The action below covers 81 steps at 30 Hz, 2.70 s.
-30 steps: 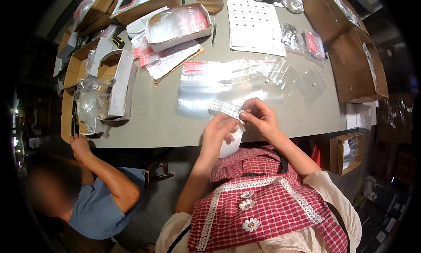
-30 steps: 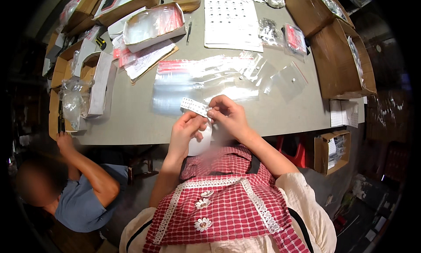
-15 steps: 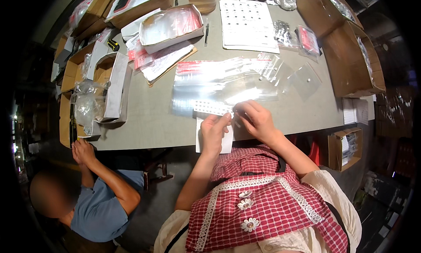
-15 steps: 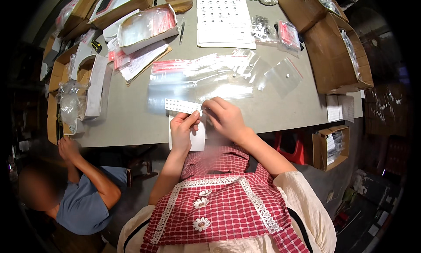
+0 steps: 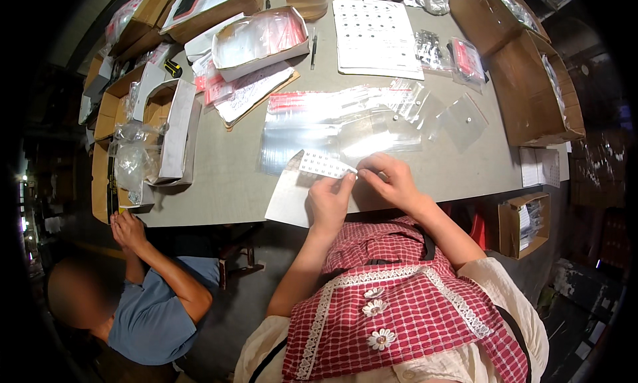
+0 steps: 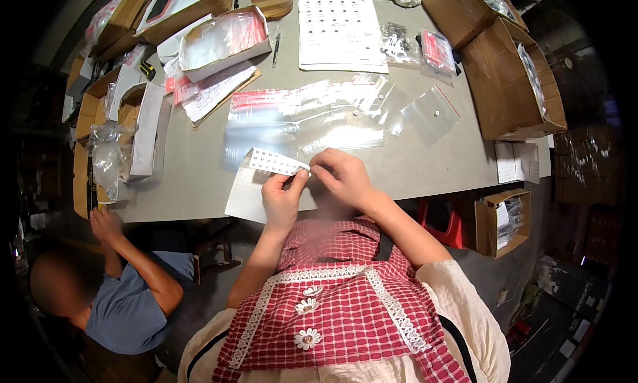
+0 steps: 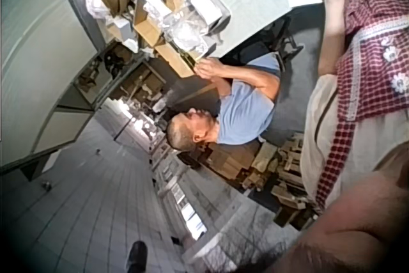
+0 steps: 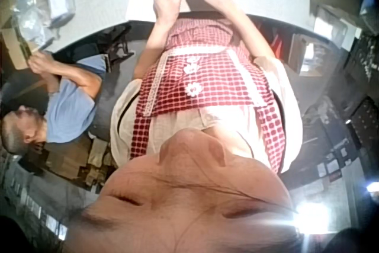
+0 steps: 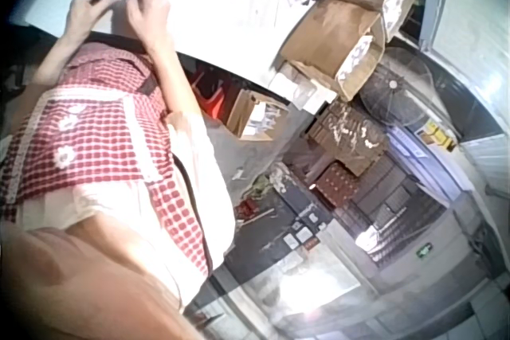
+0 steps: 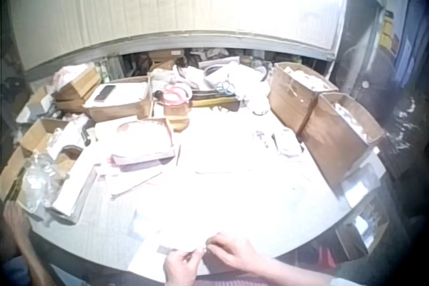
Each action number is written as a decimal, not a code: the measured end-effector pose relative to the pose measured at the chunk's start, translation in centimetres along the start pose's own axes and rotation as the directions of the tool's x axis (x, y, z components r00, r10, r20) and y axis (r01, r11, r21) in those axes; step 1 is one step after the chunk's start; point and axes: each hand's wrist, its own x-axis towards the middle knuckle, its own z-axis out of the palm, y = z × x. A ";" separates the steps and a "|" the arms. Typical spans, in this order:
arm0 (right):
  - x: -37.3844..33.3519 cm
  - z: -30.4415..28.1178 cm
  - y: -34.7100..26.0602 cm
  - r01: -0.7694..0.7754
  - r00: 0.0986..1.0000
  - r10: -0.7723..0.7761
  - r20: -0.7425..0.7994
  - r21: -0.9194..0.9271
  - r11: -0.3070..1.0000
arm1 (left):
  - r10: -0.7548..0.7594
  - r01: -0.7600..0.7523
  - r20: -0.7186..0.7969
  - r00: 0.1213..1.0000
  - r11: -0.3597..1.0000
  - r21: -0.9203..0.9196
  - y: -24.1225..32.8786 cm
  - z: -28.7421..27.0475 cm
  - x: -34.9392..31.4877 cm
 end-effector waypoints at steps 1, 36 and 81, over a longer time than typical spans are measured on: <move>0.0 -0.1 0.3 -0.041 0.999 0.039 0.028 0.074 0.996 | 0.003 -0.002 0.012 1.000 1.000 -0.020 -0.2 -0.1 0.0; 3.6 -15.7 13.0 -0.178 0.929 -0.085 -0.360 -0.638 0.749 | -0.162 0.144 -0.028 0.986 0.932 -0.332 -4.2 -0.8 0.1; 14.7 -11.7 8.1 0.506 0.642 -0.331 0.691 -0.058 0.860 | -0.007 0.017 -0.325 0.946 0.999 0.029 -5.3 0.6 0.0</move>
